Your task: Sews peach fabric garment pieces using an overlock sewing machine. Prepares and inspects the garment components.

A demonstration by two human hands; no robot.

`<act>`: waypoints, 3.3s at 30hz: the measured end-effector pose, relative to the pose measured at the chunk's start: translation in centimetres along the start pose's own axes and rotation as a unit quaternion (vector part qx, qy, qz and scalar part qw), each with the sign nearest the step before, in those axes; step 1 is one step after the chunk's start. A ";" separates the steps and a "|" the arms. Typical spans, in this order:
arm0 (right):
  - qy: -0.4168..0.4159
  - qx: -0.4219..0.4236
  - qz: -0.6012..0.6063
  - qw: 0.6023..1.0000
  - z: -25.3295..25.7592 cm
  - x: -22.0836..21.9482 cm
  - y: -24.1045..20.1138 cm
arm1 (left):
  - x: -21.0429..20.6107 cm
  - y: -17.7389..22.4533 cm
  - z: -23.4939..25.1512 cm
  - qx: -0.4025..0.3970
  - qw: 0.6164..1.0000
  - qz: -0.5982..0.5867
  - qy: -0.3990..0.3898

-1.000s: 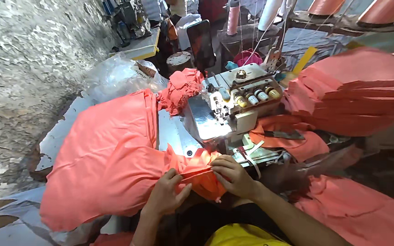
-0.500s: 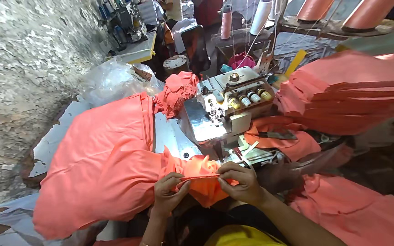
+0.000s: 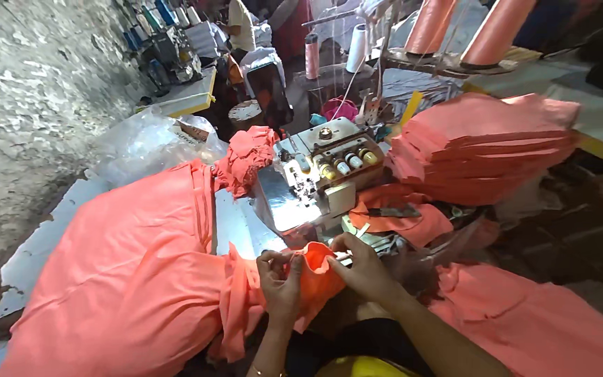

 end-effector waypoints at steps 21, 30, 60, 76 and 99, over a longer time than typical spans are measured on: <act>-0.135 0.003 0.022 0.991 -1.5 -3.3 4.1 | -3.0 -5.1 17.5 -0.010 0.913 0.399 -0.083; -0.151 0.013 0.006 0.988 -2.2 -3.0 4.1 | -3.5 -4.2 17.6 -0.025 0.929 0.369 -0.026; -0.121 -0.018 0.229 0.966 3.9 -2.2 -3.5 | -1.7 0.6 12.8 -0.006 0.887 0.149 -0.437; -0.114 -0.172 0.355 0.912 5.1 -5.0 3.9 | 2.3 -4.2 19.6 0.204 0.843 0.298 -0.398; 0.004 -0.180 0.305 0.935 3.8 -4.2 4.4 | -4.8 -6.7 18.6 0.107 0.815 0.514 -0.244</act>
Point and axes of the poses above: each hand's wrist, its own z-axis towards the middle knuckle, its own x-axis out of the back of the hand, y = z × x, the point moved 4 cm from there along z, towards the middle knuckle, and after that the axes turned 4 degrees about -x, right-handed, at the moved point
